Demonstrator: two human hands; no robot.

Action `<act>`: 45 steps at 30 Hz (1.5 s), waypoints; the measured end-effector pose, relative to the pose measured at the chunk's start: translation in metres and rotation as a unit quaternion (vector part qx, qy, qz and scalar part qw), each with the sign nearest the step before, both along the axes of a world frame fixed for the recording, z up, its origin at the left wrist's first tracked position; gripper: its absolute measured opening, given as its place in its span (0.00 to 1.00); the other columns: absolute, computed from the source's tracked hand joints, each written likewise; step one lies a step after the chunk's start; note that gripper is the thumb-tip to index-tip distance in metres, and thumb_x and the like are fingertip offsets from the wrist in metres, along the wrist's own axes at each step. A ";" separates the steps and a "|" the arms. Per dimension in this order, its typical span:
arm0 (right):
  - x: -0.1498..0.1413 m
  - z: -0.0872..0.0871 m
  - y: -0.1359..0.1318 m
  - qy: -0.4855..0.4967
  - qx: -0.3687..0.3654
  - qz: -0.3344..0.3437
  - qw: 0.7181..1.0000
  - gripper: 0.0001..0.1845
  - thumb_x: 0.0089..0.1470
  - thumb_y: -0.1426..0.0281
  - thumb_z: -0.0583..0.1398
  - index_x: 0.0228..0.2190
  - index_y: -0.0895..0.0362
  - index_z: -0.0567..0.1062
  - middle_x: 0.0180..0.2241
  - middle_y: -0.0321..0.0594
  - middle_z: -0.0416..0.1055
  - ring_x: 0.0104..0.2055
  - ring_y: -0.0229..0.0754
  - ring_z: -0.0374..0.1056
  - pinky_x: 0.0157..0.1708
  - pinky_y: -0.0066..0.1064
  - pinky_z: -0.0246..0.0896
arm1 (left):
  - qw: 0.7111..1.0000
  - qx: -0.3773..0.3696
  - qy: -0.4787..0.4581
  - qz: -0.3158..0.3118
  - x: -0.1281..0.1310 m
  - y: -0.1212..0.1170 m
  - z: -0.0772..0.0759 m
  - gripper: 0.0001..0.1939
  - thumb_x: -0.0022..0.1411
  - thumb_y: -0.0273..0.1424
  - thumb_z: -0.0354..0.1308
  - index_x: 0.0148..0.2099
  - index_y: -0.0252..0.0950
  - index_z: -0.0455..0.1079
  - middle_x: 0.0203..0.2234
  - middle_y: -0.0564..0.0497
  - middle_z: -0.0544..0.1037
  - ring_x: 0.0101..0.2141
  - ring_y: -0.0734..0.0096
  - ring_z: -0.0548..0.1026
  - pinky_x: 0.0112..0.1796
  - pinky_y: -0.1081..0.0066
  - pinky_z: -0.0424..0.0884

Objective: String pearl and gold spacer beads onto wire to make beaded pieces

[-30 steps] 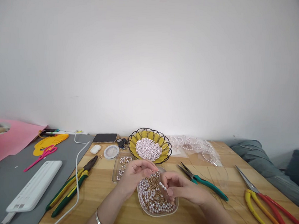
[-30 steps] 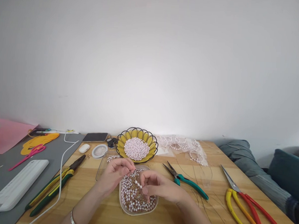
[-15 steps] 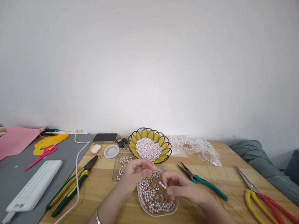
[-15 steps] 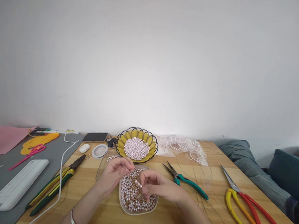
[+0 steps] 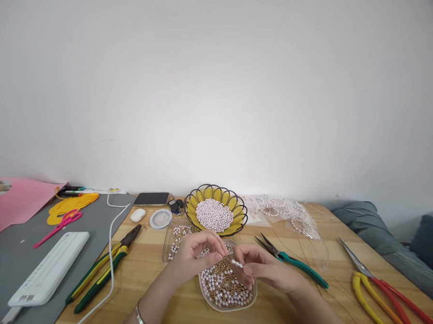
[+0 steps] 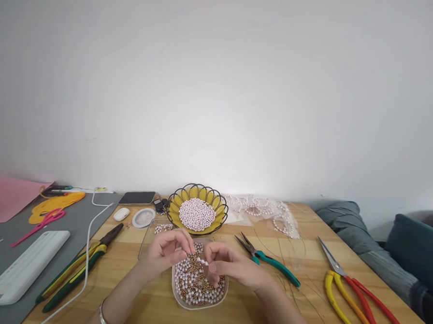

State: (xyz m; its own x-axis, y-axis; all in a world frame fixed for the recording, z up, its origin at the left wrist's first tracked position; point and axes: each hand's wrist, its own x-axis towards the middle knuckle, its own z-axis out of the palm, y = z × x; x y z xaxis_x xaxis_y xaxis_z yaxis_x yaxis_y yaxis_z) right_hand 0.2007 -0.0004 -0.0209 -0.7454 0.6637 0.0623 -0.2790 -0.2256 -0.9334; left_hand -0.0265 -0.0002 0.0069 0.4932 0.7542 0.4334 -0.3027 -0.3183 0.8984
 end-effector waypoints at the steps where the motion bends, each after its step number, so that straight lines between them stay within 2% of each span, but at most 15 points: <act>1: 0.000 0.000 0.000 -0.002 0.003 0.000 1.000 0.18 0.53 0.60 0.71 0.28 0.56 0.70 0.22 0.29 0.71 0.21 0.30 0.63 0.24 0.23 0.60 | 1.000 0.004 0.008 0.005 0.001 0.000 0.000 0.07 0.64 0.34 0.67 0.38 0.35 0.81 0.35 0.45 0.82 0.38 0.64 0.79 0.42 0.68 0.72; 3: -0.001 0.001 0.000 -0.005 0.007 -0.002 1.000 0.18 0.53 0.60 0.71 0.28 0.56 0.70 0.22 0.29 0.71 0.21 0.30 0.63 0.25 0.23 0.60 | 0.999 0.013 0.031 0.024 0.002 0.000 0.000 0.09 0.64 0.35 0.67 0.37 0.35 0.82 0.35 0.44 0.83 0.38 0.62 0.79 0.43 0.67 0.72; 6: -0.001 0.001 0.001 -0.011 0.017 -0.017 1.000 0.17 0.53 0.60 0.72 0.29 0.56 0.71 0.23 0.29 0.70 0.22 0.31 0.65 0.26 0.24 0.60 | 0.993 0.024 0.081 0.084 0.004 0.001 0.000 0.14 0.69 0.38 0.60 0.36 0.34 0.81 0.35 0.42 0.83 0.39 0.61 0.80 0.42 0.67 0.72; 10: 0.000 -0.001 0.002 -0.013 0.051 -0.060 0.997 0.17 0.54 0.59 0.71 0.29 0.57 0.73 0.24 0.31 0.71 0.25 0.33 0.66 0.29 0.26 0.60 | 0.976 0.026 0.152 0.157 0.005 0.000 -0.002 0.20 0.73 0.38 0.52 0.29 0.35 0.73 0.25 0.49 0.79 0.29 0.66 0.76 0.33 0.72 0.69; 13: 0.000 -0.004 0.005 0.008 0.084 -0.114 0.990 0.16 0.55 0.59 0.71 0.30 0.56 0.74 0.26 0.31 0.71 0.26 0.35 0.66 0.31 0.29 0.61 | 0.968 0.028 0.201 0.151 0.006 -0.002 -0.002 0.16 0.71 0.36 0.52 0.31 0.36 0.69 0.23 0.52 0.77 0.26 0.68 0.75 0.31 0.73 0.67; 17: -0.001 -0.005 0.007 0.046 0.089 -0.162 0.982 0.15 0.57 0.59 0.70 0.30 0.55 0.74 0.27 0.31 0.70 0.26 0.35 0.65 0.31 0.29 0.59 | 0.961 0.040 0.241 0.129 0.010 -0.002 -0.004 0.07 0.68 0.31 0.56 0.36 0.35 0.73 0.26 0.50 0.83 0.27 0.67 0.78 0.33 0.73 0.69; 23: -0.002 -0.001 0.007 0.072 0.088 -0.162 0.980 0.13 0.59 0.61 0.68 0.30 0.55 0.74 0.26 0.32 0.69 0.26 0.35 0.63 0.30 0.29 0.58 | 0.945 0.045 0.294 0.139 0.011 0.000 -0.008 0.10 0.67 0.27 0.56 0.36 0.36 0.79 0.31 0.49 0.87 0.32 0.64 0.83 0.34 0.74 0.71; 25: -0.003 0.000 0.007 0.069 0.087 -0.164 0.980 0.14 0.59 0.60 0.68 0.30 0.55 0.74 0.26 0.32 0.69 0.26 0.36 0.63 0.30 0.29 0.57 | 0.926 0.073 0.336 0.153 0.010 0.000 -0.009 0.11 0.68 0.27 0.56 0.37 0.37 0.80 0.31 0.51 0.87 0.32 0.64 0.84 0.34 0.74 0.71; 27: -0.003 0.001 0.007 0.064 0.087 -0.168 0.980 0.15 0.59 0.60 0.68 0.29 0.55 0.73 0.25 0.32 0.68 0.26 0.36 0.63 0.30 0.30 0.57 | 0.896 0.111 0.394 0.171 0.009 0.000 -0.010 0.15 0.71 0.29 0.53 0.35 0.37 0.80 0.29 0.52 0.87 0.30 0.65 0.84 0.35 0.73 0.71; 29: -0.004 0.000 0.007 0.065 0.088 -0.168 0.980 0.15 0.59 0.59 0.68 0.29 0.55 0.73 0.25 0.32 0.68 0.26 0.36 0.62 0.29 0.30 0.56 | 0.866 0.135 0.443 0.187 0.008 0.000 -0.012 0.20 0.73 0.30 0.50 0.31 0.37 0.80 0.26 0.51 0.86 0.29 0.63 0.83 0.36 0.71 0.71; 31: -0.004 0.000 0.007 0.070 0.085 -0.165 0.980 0.14 0.59 0.60 0.68 0.30 0.55 0.74 0.25 0.32 0.68 0.26 0.36 0.62 0.29 0.29 0.56 | 0.849 0.141 0.469 0.200 0.008 0.001 -0.013 0.19 0.72 0.29 0.52 0.31 0.36 0.80 0.25 0.48 0.85 0.29 0.59 0.82 0.36 0.67 0.71; 34: -0.003 -0.002 0.007 0.073 0.078 -0.160 0.981 0.12 0.60 0.62 0.68 0.31 0.55 0.74 0.25 0.31 0.69 0.26 0.35 0.62 0.30 0.29 0.56 | 0.834 0.149 0.491 0.204 0.009 0.001 -0.015 0.08 0.66 0.25 0.61 0.39 0.36 0.82 0.34 0.44 0.86 0.37 0.52 0.82 0.39 0.63 0.72; 37: -0.003 -0.001 0.006 0.071 0.073 -0.159 0.982 0.12 0.60 0.62 0.68 0.31 0.55 0.74 0.25 0.31 0.69 0.26 0.35 0.63 0.30 0.29 0.55 | 0.811 0.174 0.528 0.184 0.010 0.002 -0.017 0.12 0.62 0.22 0.64 0.46 0.38 0.81 0.42 0.45 0.84 0.45 0.52 0.79 0.44 0.61 0.73; 39: -0.003 -0.001 0.005 0.070 0.068 -0.156 0.983 0.13 0.59 0.62 0.68 0.30 0.55 0.74 0.25 0.31 0.69 0.25 0.35 0.63 0.30 0.28 0.55 | 0.797 0.188 0.548 0.173 0.011 0.002 -0.019 0.12 0.63 0.21 0.63 0.47 0.39 0.81 0.42 0.45 0.83 0.46 0.52 0.78 0.45 0.60 0.73; 45: -0.005 -0.002 0.005 0.063 0.059 -0.156 0.984 0.13 0.58 0.61 0.69 0.31 0.55 0.75 0.24 0.30 0.69 0.25 0.34 0.63 0.30 0.27 0.55 | 0.811 0.181 0.529 0.174 0.012 0.002 -0.025 0.11 0.63 0.18 0.61 0.42 0.36 0.80 0.40 0.44 0.83 0.44 0.51 0.78 0.44 0.58 0.74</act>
